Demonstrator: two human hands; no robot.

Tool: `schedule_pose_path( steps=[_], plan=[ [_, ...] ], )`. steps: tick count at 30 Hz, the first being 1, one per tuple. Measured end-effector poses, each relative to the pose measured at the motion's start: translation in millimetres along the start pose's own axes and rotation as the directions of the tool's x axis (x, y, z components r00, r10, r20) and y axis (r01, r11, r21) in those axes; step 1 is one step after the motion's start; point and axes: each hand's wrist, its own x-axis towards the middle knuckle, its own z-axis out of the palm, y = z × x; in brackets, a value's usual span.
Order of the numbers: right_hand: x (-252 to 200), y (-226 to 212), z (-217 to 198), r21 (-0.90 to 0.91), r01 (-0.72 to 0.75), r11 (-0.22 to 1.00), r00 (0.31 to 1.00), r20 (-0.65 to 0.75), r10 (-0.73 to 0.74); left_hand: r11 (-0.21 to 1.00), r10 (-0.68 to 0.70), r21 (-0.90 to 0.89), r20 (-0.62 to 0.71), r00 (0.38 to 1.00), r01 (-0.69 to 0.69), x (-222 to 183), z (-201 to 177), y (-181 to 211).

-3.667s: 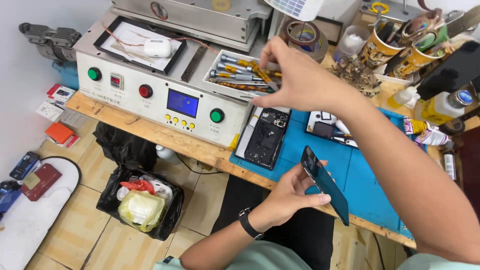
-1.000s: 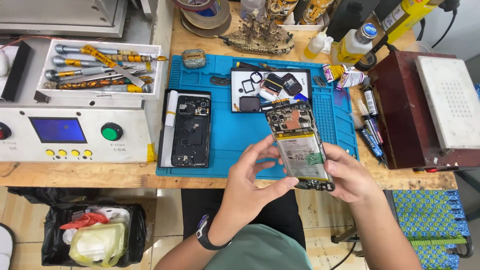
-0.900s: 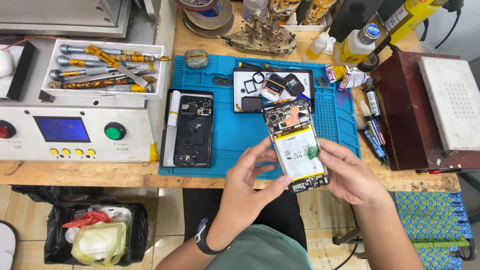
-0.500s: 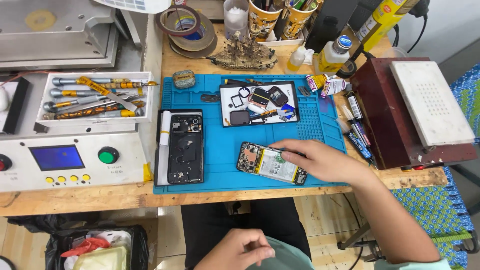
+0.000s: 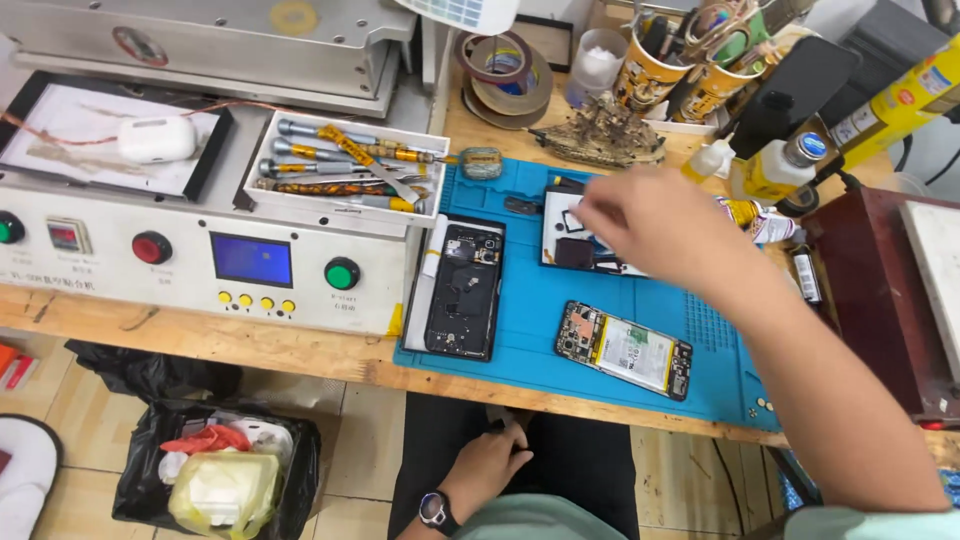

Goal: Repairing a smartphone by replacing the battery and screen components.

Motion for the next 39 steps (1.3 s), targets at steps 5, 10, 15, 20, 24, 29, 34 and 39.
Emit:
schedule_pose_path(
  steps=[5,10,15,20,24,29,34,39],
  plan=[
    [143,9,16,-0.224,0.128,0.966,0.957,-0.229,-0.179,0.998,-0.038,0.049,0.124,0.992,0.032,-6,-5,-17],
    [213,8,32,-0.299,-0.036,0.954,0.995,0.076,0.062,0.991,-0.044,0.132,0.193,0.98,0.018,-19,-15,-12],
    [211,11,49,-0.249,0.072,0.966,0.997,0.039,-0.064,0.983,-0.15,0.143,0.27,0.951,0.114,-29,-18,-8],
    [227,44,66,-0.27,0.095,0.958,0.986,-0.109,-0.129,0.98,-0.123,0.192,0.351,0.928,0.057,-41,-29,18],
    [219,39,46,-0.23,0.083,0.97,0.985,-0.131,-0.115,0.979,0.053,0.155,0.418,0.907,-0.129,-50,-56,53],
    [218,51,34,0.234,0.229,0.945,0.87,-0.485,-0.091,0.973,0.214,-0.022,0.47,0.856,-0.231,-76,-108,119],
    [215,52,2,0.672,0.418,0.612,0.711,-0.661,0.239,0.841,0.49,-0.376,0.225,0.843,-0.389,-113,-151,167],
    [149,58,-50,0.776,0.384,0.501,0.596,-0.622,0.507,0.771,0.486,-0.043,-0.604,0.632,-0.635,-113,-164,194]
  ],
)
